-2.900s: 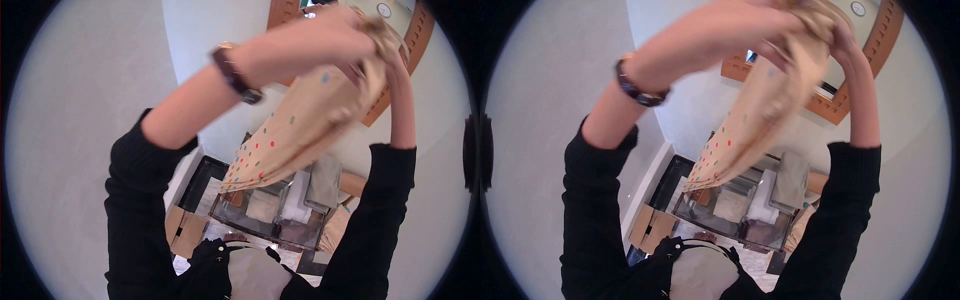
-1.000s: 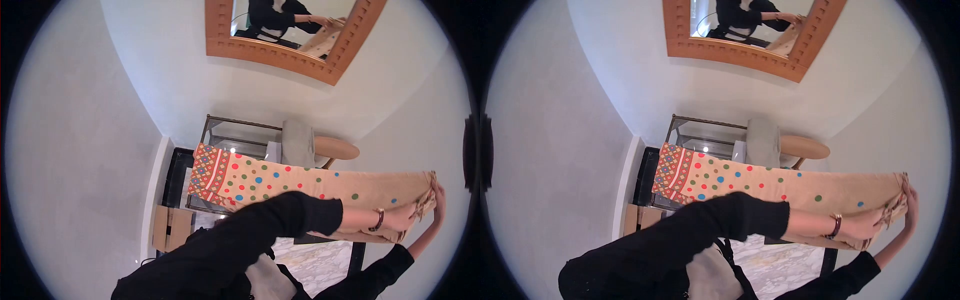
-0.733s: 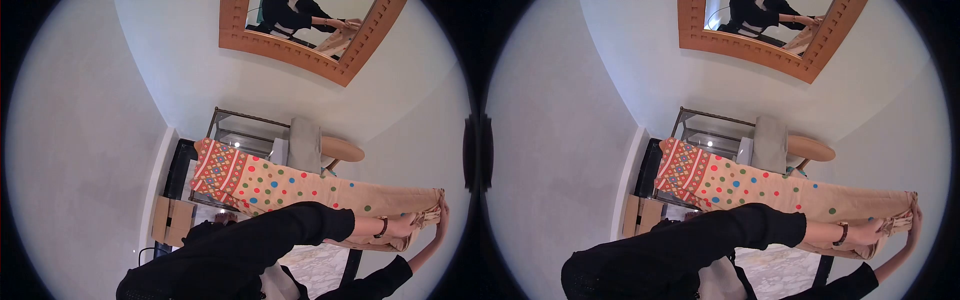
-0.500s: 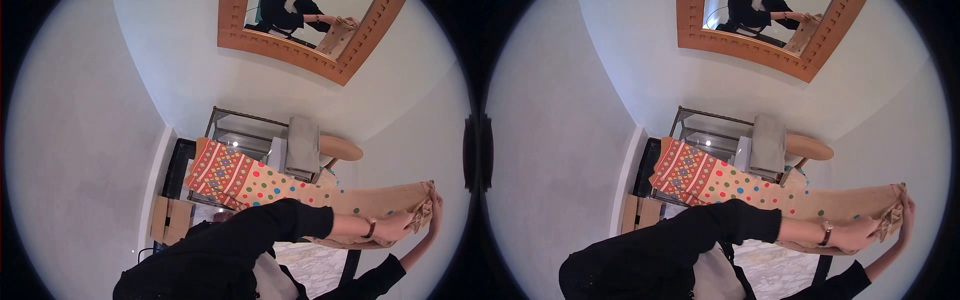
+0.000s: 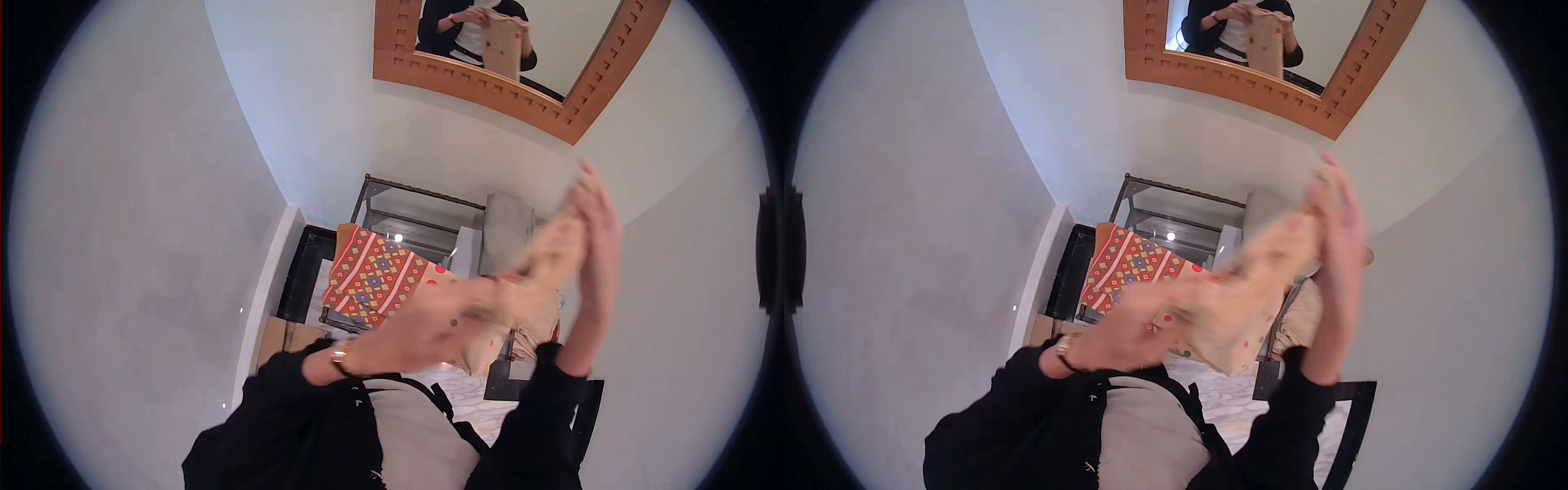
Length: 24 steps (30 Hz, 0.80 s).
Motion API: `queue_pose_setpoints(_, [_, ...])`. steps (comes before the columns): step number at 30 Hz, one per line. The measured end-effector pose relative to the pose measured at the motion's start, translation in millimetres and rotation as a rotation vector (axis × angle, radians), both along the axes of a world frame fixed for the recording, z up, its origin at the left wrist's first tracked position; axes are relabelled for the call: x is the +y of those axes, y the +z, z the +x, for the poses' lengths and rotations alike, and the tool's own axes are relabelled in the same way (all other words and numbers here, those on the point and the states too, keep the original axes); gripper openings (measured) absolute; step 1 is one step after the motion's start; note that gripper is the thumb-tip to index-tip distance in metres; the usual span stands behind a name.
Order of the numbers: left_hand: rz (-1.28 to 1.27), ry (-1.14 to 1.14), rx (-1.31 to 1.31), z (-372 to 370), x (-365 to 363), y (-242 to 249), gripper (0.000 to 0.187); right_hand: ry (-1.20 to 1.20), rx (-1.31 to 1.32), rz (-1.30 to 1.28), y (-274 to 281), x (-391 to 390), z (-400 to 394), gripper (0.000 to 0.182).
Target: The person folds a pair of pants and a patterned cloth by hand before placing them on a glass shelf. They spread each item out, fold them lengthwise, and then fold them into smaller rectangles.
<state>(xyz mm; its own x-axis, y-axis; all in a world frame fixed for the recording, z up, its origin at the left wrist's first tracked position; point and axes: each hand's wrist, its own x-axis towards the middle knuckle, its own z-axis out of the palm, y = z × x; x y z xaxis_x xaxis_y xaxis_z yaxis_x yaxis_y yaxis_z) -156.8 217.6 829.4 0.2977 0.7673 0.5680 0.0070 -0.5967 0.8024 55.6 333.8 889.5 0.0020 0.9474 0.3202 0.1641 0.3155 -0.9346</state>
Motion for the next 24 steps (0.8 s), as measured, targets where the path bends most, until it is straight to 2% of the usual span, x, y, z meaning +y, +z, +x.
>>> queue_pose_setpoints(2, [0.08,0.247,0.11,-47.4,-3.0,-27.8,0.039,0.16,0.116,-0.047,-14.8,10.6,-61.5,0.047])
queue_pose_setpoints(3, [0.013,0.362,0.075,-69.6,-9.3,-45.2,0.037,0.225,0.045,-0.026,-29.0,22.9,-87.5,0.051])
queue_pose_setpoints(5, [-0.309,0.584,-0.257,-98.3,-15.8,-77.3,0.036,0.329,0.04,-0.056,-63.6,44.4,-147.8,0.057])
queue_pose_setpoints(7, [-0.421,0.668,-0.414,-133.5,-10.8,-129.5,0.039,0.44,0.037,-0.166,-119.0,64.7,-203.3,0.055])
queue_pose_setpoints(11, [-0.492,0.751,-0.279,-178.1,3.3,-245.5,0.041,0.432,-0.263,-0.273,-281.0,105.9,-278.0,0.063])
queue_pose_setpoints(12, [-0.496,0.766,-0.237,-184.7,5.5,-271.0,0.041,0.445,-0.32,-0.287,-309.6,108.9,-285.6,0.065])
queue_pose_setpoints(14, [-0.416,0.829,-0.111,-201.0,11.4,-330.7,0.042,0.324,-0.443,-0.278,-327.2,101.8,-291.5,0.059])
queue_pose_setpoints(15, [-0.479,0.814,-0.205,-204.3,10.5,-329.7,0.042,0.26,-0.503,-0.277,-333.8,100.4,-295.5,0.057])
queue_pose_setpoints(18, [-0.734,0.78,-0.565,-196.1,8.6,-299.4,0.04,0.307,-0.315,0.077,-353.0,103.9,-306.9,0.06])
queue_pose_setpoints(19, [-0.766,0.775,-0.707,-200.1,11.0,-303.3,0.04,0.486,-0.194,-0.082,-344.4,98.9,-304.5,0.061])
queue_pose_setpoints(20, [-0.795,0.765,-0.849,-209.9,16.2,-319.1,0.041,0.658,-0.069,-0.24,-330.8,94.2,-300.5,0.062])
queue_pose_setpoints(21, [-0.823,0.753,-0.992,-218.8,21.0,-334.7,0.041,0.747,-0.029,-0.292,-325.6,89.6,-294.4,0.062])
queue_pose_setpoints(22, [-0.858,0.669,-1.131,-237.9,27.0,-380.7,0.04,0.833,0.009,-0.349,-324.5,86.8,-288.7,0.063])
queue_pose_setpoints(24, [-1.082,0.64,-1.285,-251.9,24.0,-439.2,0.038,0.844,-0.092,-0.242,-358.9,77.1,-269.7,0.061])
